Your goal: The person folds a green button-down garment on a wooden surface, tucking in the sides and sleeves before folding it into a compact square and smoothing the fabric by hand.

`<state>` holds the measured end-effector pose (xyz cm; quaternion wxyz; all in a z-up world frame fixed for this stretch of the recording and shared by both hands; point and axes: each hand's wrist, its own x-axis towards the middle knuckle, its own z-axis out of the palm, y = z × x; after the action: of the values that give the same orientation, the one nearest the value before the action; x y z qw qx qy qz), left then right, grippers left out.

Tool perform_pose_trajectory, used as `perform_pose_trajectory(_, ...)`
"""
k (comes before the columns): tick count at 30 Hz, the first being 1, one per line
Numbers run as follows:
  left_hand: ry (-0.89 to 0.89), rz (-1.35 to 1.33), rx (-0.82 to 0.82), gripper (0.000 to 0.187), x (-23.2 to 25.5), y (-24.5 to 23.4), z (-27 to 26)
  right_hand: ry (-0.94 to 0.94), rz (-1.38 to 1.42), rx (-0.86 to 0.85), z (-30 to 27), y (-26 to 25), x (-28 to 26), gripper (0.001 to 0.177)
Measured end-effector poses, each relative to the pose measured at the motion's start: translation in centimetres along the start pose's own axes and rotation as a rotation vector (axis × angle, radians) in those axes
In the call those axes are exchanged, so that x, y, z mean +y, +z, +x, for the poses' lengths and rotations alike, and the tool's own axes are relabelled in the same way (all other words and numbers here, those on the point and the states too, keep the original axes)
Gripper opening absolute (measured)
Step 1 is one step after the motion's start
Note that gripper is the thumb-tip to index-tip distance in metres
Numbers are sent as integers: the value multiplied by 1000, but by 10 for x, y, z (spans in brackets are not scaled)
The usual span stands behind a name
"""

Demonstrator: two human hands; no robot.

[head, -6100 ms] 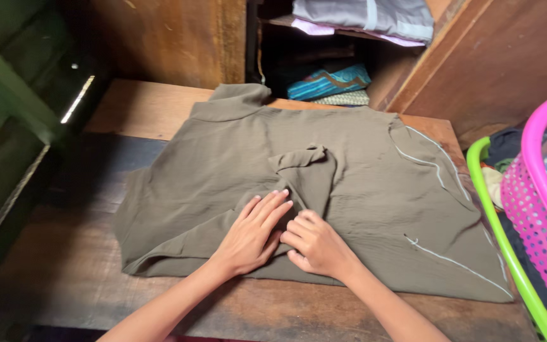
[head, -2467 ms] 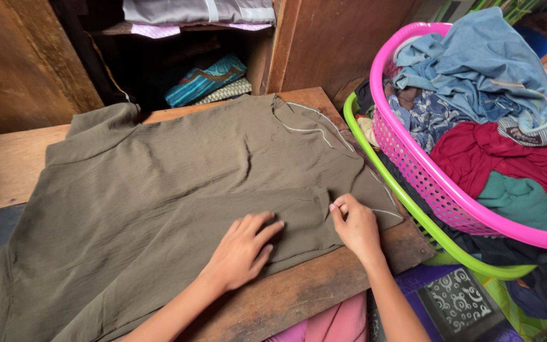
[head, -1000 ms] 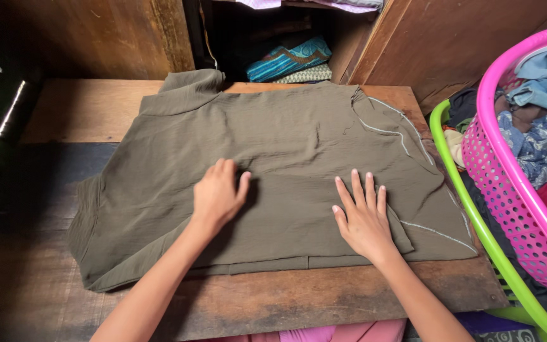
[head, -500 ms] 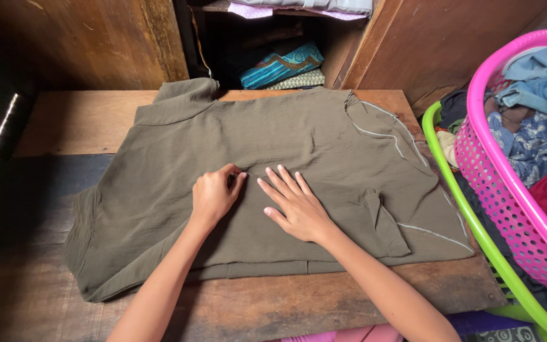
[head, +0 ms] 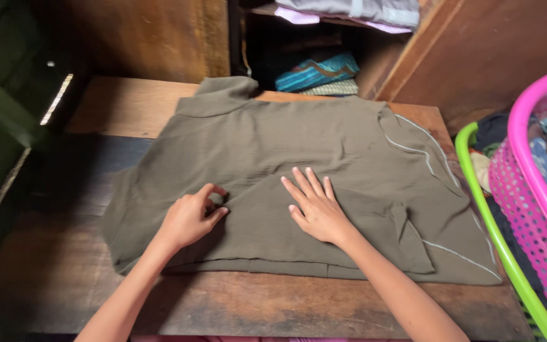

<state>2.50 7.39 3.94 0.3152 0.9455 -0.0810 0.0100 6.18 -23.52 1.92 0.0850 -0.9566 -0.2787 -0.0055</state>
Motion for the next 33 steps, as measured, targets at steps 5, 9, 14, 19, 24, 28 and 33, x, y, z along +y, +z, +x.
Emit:
perform_pose_trajectory(5,69,-130,76,38,-5,6,-3,-202,191,147,33,-1,-22,50)
perform_pose_trajectory(9,-50,-24,33,43,-1,0,-11,-191,462,178,58,8,-34,17)
perform_pose_trajectory(14,-104,173,93,50,-17,-16,-44,-190,575,339,62,21,-31,10)
perform_pose_trajectory(19,-220,210,128,56,-45,-23,-68,-168,514,345,60,18,-35,19)
perform_pose_trajectory(24,-71,375,257,57,-40,-17,-68,-198,455,369,58,16,-37,35)
perform_pose_trajectory(28,-199,402,106,57,-22,-38,-59,-158,369,368,56,15,-40,46)
perform_pose_trajectory(33,21,223,198,46,-19,-48,-29,-195,259,348,60,10,-42,68)
